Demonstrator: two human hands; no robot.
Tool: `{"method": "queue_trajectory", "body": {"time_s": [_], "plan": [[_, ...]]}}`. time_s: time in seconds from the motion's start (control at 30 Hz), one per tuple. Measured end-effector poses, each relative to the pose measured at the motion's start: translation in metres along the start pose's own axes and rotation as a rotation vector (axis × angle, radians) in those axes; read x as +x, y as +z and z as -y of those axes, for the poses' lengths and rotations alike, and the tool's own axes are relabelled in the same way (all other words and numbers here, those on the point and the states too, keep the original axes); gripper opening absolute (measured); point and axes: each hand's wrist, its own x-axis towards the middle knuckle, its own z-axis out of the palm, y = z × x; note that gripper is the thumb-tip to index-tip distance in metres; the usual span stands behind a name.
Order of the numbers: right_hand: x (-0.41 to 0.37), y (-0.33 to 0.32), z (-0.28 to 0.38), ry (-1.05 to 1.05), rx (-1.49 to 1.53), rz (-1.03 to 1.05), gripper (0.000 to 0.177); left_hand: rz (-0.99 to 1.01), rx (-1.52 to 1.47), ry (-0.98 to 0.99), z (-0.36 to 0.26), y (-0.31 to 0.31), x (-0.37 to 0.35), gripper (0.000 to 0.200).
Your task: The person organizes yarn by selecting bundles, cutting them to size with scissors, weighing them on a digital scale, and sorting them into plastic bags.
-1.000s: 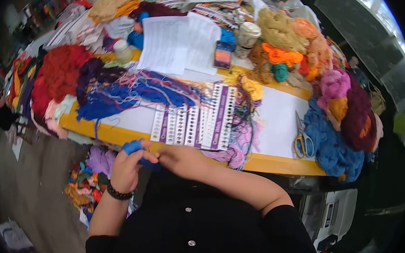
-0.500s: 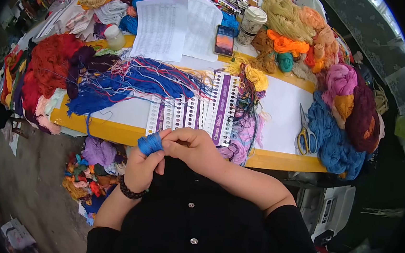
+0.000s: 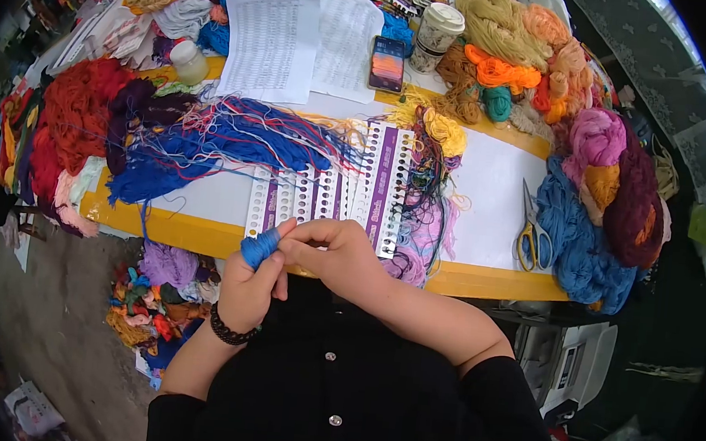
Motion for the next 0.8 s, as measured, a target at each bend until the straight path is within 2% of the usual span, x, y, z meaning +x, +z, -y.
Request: {"method": "queue_trajectory", "body": {"time_s": [0.13,0.2,0.3,0.4,0.47,0.53,0.57,0.6,0.63,0.67,0.7,0.73,0.77,0.8], "plan": [[0.002,-0.001,-0.002,0.033,0.106,0.020,0.013,0.007,-0.037,-0.027,0.001,0.000,0.002,0.037],[0.002,-0.001,-0.003,0.039,0.150,0.031,0.013,-0.043,-0.152,-0.044,0.001,0.002,0.004,0.035],[0.003,0.000,-0.005,0.007,0.149,0.035,0.013,-0.091,-0.100,-0.033,0.007,0.000,0.009,0.034],[0.005,0.001,-0.005,0.003,0.264,0.064,0.012,-0.155,-0.065,0.012,0.004,0.007,0.009,0.032],[0.008,0.001,-0.014,0.122,0.553,0.137,0.012,-0.175,-0.062,0.060,0.013,0.006,0.011,0.031],[0.012,-0.005,-0.020,0.071,0.591,0.105,0.012,-0.193,-0.061,0.108,0.012,0.006,0.013,0.030],[0.013,-0.009,-0.020,0.023,0.630,0.074,0.014,-0.250,-0.193,0.050,0.010,0.007,0.013,0.029],[0.012,-0.015,-0.014,0.072,0.754,-0.022,0.011,-0.307,-0.325,-0.009,0.005,0.007,0.012,0.028],[0.006,-0.031,0.003,0.054,0.869,0.010,0.010,-0.377,-0.462,-0.094,-0.004,0.000,0.013,0.027],[-0.003,-0.056,0.017,0.036,0.986,0.039,0.009,-0.353,-0.579,-0.117,-0.001,-0.023,0.016,0.027],[-0.010,-0.084,0.020,-0.087,1.009,0.057,0.013,-0.328,-0.695,-0.140,0.001,-0.053,0.017,0.028],[-0.022,-0.117,0.034,-0.127,0.871,-0.005,0.014,-0.363,-0.700,-0.073,0.000,-0.076,0.017,0.029],[-0.031,-0.153,0.043,-0.243,0.557,-0.135,0.018,-0.399,-0.650,-0.046,-0.004,-0.100,0.016,0.030],[-0.047,-0.193,0.052,-0.187,0.259,-0.339,0.021,-0.433,-0.600,-0.018,-0.009,-0.123,0.016,0.031]]}}
